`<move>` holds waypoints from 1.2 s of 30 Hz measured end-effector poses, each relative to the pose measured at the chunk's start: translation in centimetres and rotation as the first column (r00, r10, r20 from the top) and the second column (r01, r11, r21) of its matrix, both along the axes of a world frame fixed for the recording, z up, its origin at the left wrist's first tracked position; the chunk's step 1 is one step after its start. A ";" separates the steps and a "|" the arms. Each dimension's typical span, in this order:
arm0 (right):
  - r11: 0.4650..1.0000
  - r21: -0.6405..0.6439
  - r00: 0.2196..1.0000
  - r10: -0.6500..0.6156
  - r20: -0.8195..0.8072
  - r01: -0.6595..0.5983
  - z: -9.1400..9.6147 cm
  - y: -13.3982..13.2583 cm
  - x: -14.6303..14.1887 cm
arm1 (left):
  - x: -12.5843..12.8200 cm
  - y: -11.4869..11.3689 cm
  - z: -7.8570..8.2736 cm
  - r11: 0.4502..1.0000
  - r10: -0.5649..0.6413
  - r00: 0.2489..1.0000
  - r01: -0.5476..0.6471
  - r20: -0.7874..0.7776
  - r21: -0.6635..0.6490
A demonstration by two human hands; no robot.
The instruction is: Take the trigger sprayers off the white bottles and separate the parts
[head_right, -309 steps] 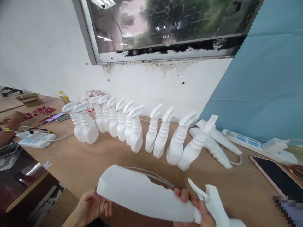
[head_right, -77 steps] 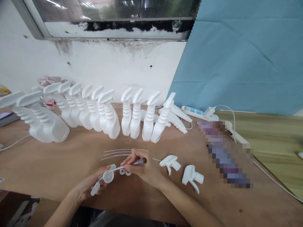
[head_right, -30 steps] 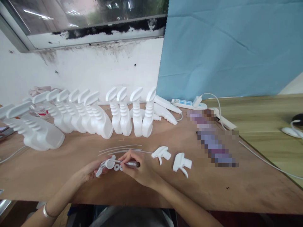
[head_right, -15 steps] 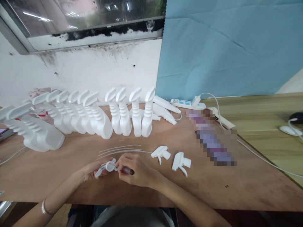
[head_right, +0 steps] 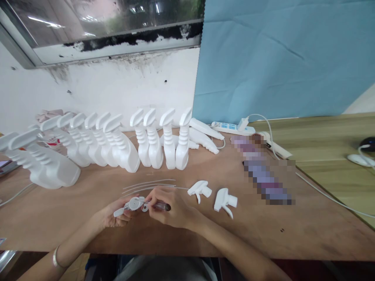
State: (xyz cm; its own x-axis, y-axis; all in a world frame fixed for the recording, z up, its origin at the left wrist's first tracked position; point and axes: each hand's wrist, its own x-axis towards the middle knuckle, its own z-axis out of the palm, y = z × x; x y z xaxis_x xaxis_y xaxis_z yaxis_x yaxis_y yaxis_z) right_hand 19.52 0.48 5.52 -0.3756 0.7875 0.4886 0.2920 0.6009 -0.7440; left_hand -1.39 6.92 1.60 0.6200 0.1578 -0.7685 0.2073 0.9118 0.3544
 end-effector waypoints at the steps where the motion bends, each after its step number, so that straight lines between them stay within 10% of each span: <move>1: 1.000 -0.008 1.000 -0.012 -0.005 0.012 0.1 0.0 0.0 | 0.0 0.0 0.0 1.000 -0.002 1.000 0.002 -0.002 0.012; 13: 0.891 -0.454 0.980 -0.074 -0.187 -0.020 -1.2 1.1 -0.3 | -1.1 0.1 -2.2 0.948 -0.126 0.978 0.168 -0.164 0.272; 19: 0.781 -0.599 0.911 -0.097 -0.400 -0.179 -2.4 1.6 0.0 | -0.4 0.2 -1.0 0.812 -0.182 0.953 0.283 -0.241 0.509; 25: 0.866 -0.499 0.975 -0.115 -0.192 0.004 -2.5 0.6 0.4 | 0.3 -0.1 0.4 0.505 0.027 0.929 0.306 -0.370 0.807; 31: 0.894 -0.424 0.975 -0.202 -0.097 0.143 -2.7 -1.0 1.4 | 0.9 -0.3 2.1 -0.116 0.406 0.577 0.801 -0.708 0.587; 36: 0.967 0.050 0.964 -0.252 0.084 0.248 -2.5 -3.9 3.6 | 2.2 0.3 3.1 -0.235 0.439 0.596 0.799 -0.673 0.554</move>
State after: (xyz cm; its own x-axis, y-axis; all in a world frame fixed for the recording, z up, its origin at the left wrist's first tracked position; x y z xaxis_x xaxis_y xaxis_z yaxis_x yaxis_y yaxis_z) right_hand 23.14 -3.46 3.07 -0.2123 0.8430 0.4942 0.5007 0.5281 -0.6858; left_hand 0.81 7.24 4.70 0.4300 0.9016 0.0469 0.8820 -0.4306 0.1917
